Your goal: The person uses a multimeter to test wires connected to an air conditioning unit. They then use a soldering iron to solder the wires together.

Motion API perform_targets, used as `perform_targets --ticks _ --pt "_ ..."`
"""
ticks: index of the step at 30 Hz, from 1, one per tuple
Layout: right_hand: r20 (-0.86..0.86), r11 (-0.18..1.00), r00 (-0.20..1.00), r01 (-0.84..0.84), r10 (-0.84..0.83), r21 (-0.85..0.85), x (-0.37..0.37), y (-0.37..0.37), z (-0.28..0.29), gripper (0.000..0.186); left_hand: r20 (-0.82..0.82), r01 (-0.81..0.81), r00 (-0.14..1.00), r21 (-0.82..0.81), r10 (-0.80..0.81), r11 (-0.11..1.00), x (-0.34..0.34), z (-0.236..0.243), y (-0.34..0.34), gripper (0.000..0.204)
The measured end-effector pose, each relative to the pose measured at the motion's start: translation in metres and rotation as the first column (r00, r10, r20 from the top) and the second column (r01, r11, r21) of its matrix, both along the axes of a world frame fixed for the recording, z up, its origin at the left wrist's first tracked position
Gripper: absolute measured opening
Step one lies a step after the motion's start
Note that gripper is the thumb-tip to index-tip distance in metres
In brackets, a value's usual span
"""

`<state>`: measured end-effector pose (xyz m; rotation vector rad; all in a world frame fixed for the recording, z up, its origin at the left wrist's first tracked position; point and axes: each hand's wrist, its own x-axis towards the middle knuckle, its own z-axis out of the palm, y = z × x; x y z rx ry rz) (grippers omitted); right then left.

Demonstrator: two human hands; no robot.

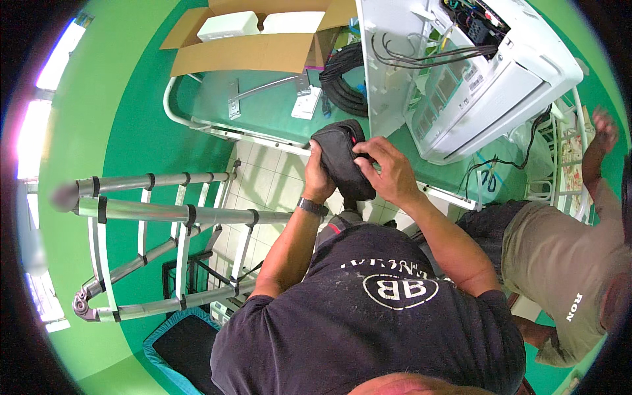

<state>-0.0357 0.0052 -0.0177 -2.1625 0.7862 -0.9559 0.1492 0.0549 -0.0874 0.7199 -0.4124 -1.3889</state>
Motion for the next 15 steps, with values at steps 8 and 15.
perform_targets --ticks 8,15 --pt "-0.070 0.994 0.993 0.095 -0.092 0.044 0.059 -0.013 0.005 0.043 -0.143 -0.018 0.990 -0.079 0.007 0.997 0.056 0.002 -0.025 0.065" --pt "-0.146 0.987 0.980 0.145 -0.134 0.072 0.090 -0.029 0.001 0.049 0.050 0.007 0.999 -0.024 -0.006 1.000 0.073 -0.023 -0.054 0.073"
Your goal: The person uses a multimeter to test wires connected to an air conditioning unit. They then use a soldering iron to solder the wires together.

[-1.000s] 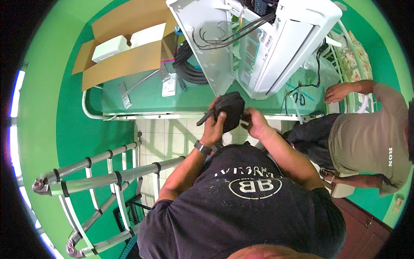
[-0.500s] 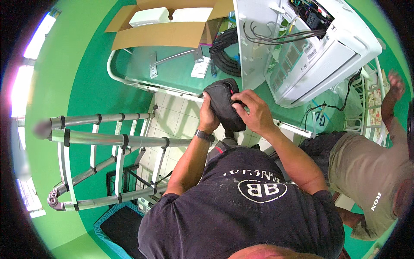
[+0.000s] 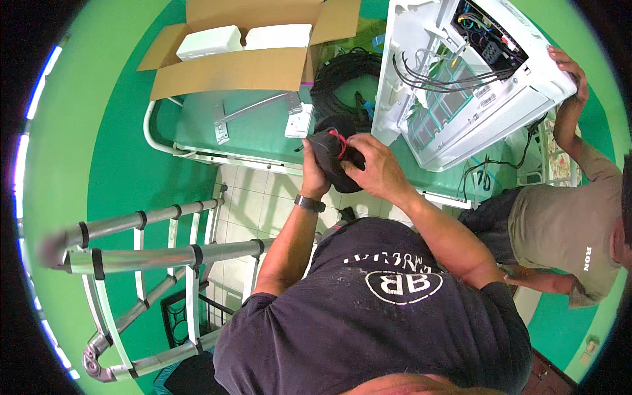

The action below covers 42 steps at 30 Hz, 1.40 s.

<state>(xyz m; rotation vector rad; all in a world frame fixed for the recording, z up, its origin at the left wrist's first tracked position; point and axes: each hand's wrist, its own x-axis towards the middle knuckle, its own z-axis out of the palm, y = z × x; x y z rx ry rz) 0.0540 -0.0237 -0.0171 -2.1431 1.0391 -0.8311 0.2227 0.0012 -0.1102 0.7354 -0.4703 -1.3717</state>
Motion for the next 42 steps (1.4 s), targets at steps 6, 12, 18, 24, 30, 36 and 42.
perform_targets --ticks 6,12,18,24,30,36,42 --pt "-0.061 0.994 0.998 0.039 -0.033 0.098 0.009 -0.021 -0.025 0.049 0.198 0.057 0.978 0.049 -0.065 0.997 0.007 -0.016 -0.006 0.077" --pt "0.354 0.853 0.894 0.059 -0.277 0.519 -0.003 -0.033 -0.041 0.043 0.278 0.017 0.958 0.171 -0.064 0.985 0.012 -0.028 -0.001 0.075" --pt "0.758 0.807 0.505 -0.185 -0.411 0.561 -0.050 -0.052 -0.055 0.039 -0.122 0.004 0.992 0.348 0.041 0.938 0.018 -0.120 0.000 0.069" --pt "0.728 0.728 0.505 -0.253 -0.462 0.638 -0.102 -0.040 -0.060 0.036 0.133 -0.351 0.936 0.404 0.325 0.845 0.041 -0.228 -0.063 0.063" --pt "0.689 0.639 0.432 -0.281 -0.582 0.716 -0.138 -0.013 -0.054 0.042 0.489 -0.273 0.862 0.665 -0.129 0.696 0.078 -0.282 -0.157 0.074" --pt "0.701 0.653 0.403 -0.275 -0.588 0.706 -0.153 -0.007 -0.065 0.044 0.838 -0.627 0.541 0.346 0.071 0.698 0.036 -0.275 -0.124 0.056" --pt "0.672 0.779 0.552 -0.063 -0.494 0.624 -0.141 -0.002 -0.071 0.044 0.220 0.289 0.886 0.428 -0.408 0.857 -0.071 -0.069 -0.015 0.044"
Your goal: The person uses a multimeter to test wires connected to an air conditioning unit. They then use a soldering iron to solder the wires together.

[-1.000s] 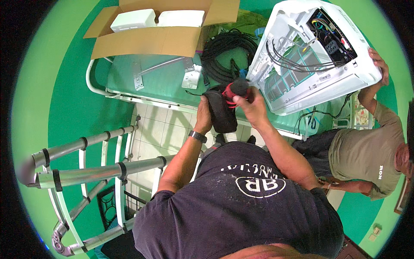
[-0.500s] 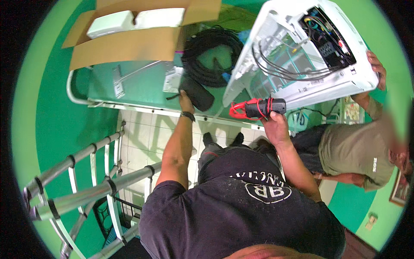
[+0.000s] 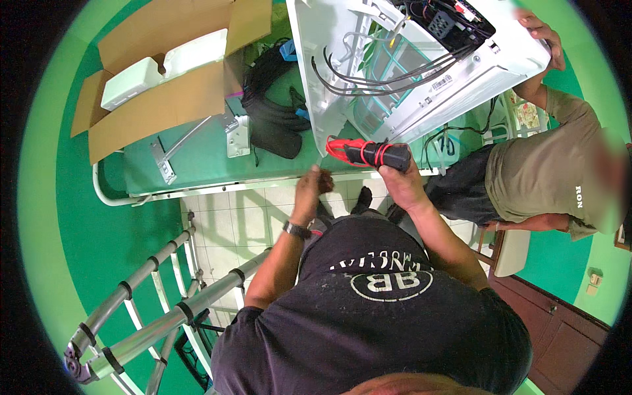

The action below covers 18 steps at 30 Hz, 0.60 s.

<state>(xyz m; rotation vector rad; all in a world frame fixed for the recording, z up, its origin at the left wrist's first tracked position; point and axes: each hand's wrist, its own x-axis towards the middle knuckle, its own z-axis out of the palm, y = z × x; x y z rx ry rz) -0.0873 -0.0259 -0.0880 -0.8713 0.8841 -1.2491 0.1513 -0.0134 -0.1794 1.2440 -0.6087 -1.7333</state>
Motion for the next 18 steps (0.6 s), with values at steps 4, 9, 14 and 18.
perform_targets --ticks 4,9,14,18 --pt "-0.540 0.876 0.829 -0.143 -0.148 -0.460 0.019 -0.002 0.020 0.054 -0.055 0.024 0.998 -0.094 -0.029 0.995 -0.019 0.090 0.010 0.050" --pt "-0.750 0.678 0.638 -0.474 -0.175 -0.562 0.033 0.009 0.039 0.053 -0.478 0.119 0.875 0.068 -0.072 0.991 -0.021 0.114 -0.019 0.041" --pt "-0.636 0.893 0.769 -0.243 -0.061 -0.380 0.018 0.027 0.044 0.057 -0.314 0.144 0.933 -0.126 -0.177 0.982 -0.022 0.118 -0.020 0.035" --pt "-0.057 0.957 0.959 -0.280 0.277 -0.072 0.011 0.020 0.026 0.076 -0.073 0.296 0.941 -0.305 -0.332 0.905 -0.030 0.131 -0.025 0.044"
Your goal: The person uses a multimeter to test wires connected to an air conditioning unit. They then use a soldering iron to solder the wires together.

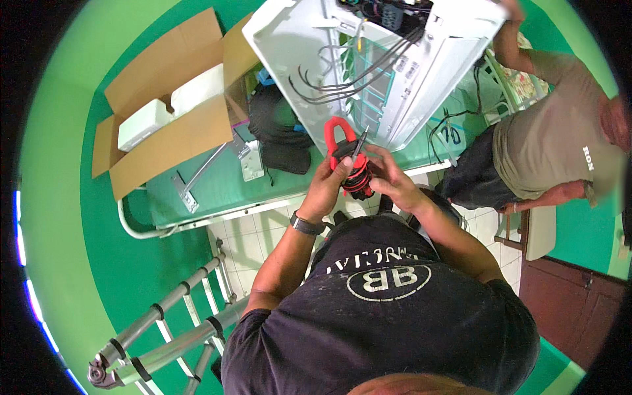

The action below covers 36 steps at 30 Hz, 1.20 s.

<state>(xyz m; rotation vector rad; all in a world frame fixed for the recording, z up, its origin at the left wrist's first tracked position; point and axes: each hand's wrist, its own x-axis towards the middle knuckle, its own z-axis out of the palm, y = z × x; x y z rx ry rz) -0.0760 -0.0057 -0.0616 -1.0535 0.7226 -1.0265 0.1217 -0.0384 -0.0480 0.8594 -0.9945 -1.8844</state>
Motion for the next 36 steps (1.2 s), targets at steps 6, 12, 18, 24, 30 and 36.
perform_targets --ticks 6,12,18,24,30,36 --pt "0.339 0.996 0.937 0.066 -0.083 0.059 0.018 -0.004 0.001 0.065 0.350 0.308 0.921 -0.376 -0.174 0.874 0.007 0.055 -0.015 0.047" --pt "0.016 0.868 0.880 0.471 -0.474 -0.158 0.026 -0.008 0.019 0.023 0.293 -0.079 0.921 -0.500 0.255 0.862 0.010 0.040 -0.003 0.051" --pt "0.128 0.879 0.875 0.475 -0.467 -0.039 0.025 0.021 -0.015 0.013 -0.452 -0.380 0.753 0.294 0.478 0.877 0.026 0.020 -0.005 0.041" --pt "0.336 0.738 0.660 0.634 -0.672 0.233 -0.032 0.013 -0.012 0.014 -0.186 -0.443 0.856 0.215 0.482 0.870 0.065 -0.013 0.016 0.039" --pt "0.558 0.932 0.786 0.357 -0.265 -0.060 -0.069 0.018 0.038 0.029 -0.171 -0.726 0.600 0.295 0.782 0.621 0.060 -0.022 0.027 0.045" --pt "0.613 0.911 0.682 0.373 -0.399 0.178 -0.142 0.005 -0.003 0.039 -0.497 -0.455 0.609 0.420 0.619 0.785 0.061 -0.008 0.041 0.045"
